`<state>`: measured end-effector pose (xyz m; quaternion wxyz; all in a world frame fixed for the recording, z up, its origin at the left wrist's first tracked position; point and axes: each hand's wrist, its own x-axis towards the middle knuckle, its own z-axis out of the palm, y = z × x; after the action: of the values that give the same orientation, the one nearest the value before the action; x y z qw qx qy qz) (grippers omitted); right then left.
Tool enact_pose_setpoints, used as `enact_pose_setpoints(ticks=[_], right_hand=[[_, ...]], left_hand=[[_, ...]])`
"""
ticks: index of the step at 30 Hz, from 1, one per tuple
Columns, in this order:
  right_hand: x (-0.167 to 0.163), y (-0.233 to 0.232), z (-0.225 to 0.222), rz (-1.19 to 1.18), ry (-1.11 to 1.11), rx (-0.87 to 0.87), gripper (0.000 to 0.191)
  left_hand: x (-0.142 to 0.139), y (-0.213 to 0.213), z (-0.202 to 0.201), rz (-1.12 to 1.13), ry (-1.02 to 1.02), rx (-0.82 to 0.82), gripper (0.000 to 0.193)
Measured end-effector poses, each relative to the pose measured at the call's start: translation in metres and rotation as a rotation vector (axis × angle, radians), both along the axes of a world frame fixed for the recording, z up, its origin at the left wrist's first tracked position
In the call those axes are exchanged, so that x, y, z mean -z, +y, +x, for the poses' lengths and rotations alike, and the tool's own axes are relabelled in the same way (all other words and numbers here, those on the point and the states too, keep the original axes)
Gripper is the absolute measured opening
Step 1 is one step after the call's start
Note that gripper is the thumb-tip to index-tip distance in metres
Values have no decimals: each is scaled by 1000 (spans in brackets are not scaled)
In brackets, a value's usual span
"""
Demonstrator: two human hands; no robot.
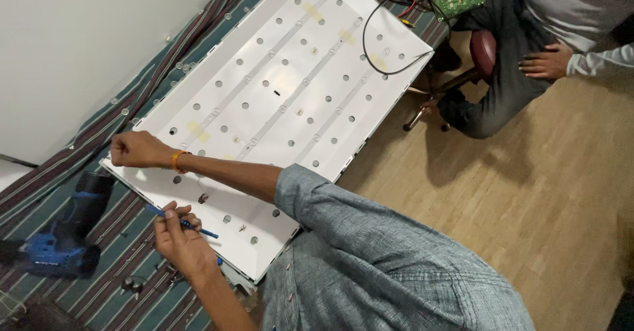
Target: The person solders and routes wires on a white LED panel light fixture laid on a workbench, using a soldering iron on the panel's LED strips and arranging connecting wires by hand. They use pliers and a pen-like tool at points and reposition the panel while continuing to solder wire joints.
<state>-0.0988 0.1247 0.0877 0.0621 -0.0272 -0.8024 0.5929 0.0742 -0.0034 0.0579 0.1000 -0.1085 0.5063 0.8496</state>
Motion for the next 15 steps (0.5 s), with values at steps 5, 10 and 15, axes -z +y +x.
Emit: enact_pose_setpoints(ticks=[5, 10, 15], right_hand=[[16, 14, 32, -179, 199, -106, 24], [7, 46, 93, -163, 169, -52, 19], [-6, 84, 134, -95, 152, -38, 17]], left_hand=[[-3, 2, -6, 22, -24, -24, 17], [-12, 16, 1, 13, 32, 26, 20], [-23, 40, 7, -215, 148, 121, 36]])
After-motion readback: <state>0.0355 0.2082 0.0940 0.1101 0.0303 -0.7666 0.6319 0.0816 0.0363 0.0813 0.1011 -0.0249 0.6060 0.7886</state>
